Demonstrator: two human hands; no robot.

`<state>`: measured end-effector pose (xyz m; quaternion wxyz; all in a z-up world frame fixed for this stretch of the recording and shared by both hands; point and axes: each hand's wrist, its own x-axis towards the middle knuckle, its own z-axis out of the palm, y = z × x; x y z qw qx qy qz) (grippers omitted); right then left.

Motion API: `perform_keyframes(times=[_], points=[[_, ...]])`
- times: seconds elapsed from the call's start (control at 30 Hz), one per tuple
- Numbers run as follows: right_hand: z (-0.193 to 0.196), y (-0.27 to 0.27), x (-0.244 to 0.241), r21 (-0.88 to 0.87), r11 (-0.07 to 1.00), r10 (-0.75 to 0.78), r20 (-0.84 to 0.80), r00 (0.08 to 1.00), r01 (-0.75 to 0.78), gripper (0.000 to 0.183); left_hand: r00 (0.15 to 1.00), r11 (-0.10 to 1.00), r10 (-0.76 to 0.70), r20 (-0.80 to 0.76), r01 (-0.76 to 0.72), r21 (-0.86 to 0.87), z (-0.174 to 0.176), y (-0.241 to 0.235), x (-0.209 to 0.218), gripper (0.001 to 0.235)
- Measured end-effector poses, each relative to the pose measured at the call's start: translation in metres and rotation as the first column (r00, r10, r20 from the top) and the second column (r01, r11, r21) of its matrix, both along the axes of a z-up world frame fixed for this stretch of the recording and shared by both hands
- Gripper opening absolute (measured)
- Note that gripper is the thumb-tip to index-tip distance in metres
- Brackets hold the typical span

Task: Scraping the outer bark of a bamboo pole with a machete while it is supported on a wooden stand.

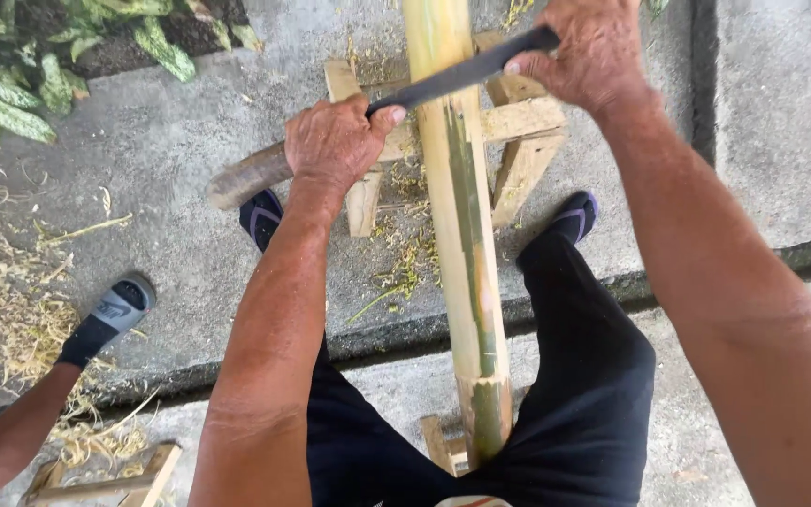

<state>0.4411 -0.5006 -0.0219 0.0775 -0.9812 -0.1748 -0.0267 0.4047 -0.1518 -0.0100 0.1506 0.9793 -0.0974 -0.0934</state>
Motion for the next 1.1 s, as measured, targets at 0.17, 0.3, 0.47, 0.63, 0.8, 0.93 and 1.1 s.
perform_keyframes(times=[0.17, 0.3, 0.47, 0.63, 0.8, 0.93, 1.1], points=[[-0.01, -0.007, -0.047, 0.042, 0.992, 0.116, 0.131, 0.985, -0.122, 0.068, 0.992, 1.0, 0.014, -0.127, -0.011, 0.029, 0.02, 0.0, -0.04, 0.065], [-0.005, 0.0, -0.109, -0.016, 0.995, 0.097, 0.136, 0.986, -0.096, 0.068, 0.987, 1.0, 0.01, -0.158, -0.006, 0.025, 0.022, -0.001, -0.1, 0.066], [0.028, 0.016, -0.205, -0.198, 0.977, -0.133, -0.289, 0.948, 0.077, 0.07, 0.904, 0.99, 0.007, -0.428, 0.055, 0.132, 0.044, -0.012, -0.186, 0.069], [0.024, 0.01, -0.329, 0.03, 0.997, -0.069, -0.058, 0.996, 0.071, 0.062, 0.939, 0.991, -0.072, -0.337, 0.106, 0.083, 0.045, -0.01, -0.291, 0.064], [0.039, 0.016, -0.34, 0.081, 0.987, -0.14, 0.008, 0.99, 0.139, 0.056, 0.926, 0.987, -0.142, -0.349, 0.16, 0.023, 0.027, -0.003, -0.31, 0.061], [0.046, 0.014, -0.297, 0.046, 0.997, -0.057, -0.085, 0.995, 0.061, 0.063, 0.928, 0.992, -0.118, -0.355, 0.093, -0.089, 0.016, -0.002, -0.287, 0.06], [0.036, 0.017, -0.182, -0.067, 0.997, -0.06, -0.177, 0.982, 0.049, 0.058, 0.812, 0.993, -0.075, -0.579, 0.113, 0.029, 0.038, -0.003, -0.175, 0.061]])
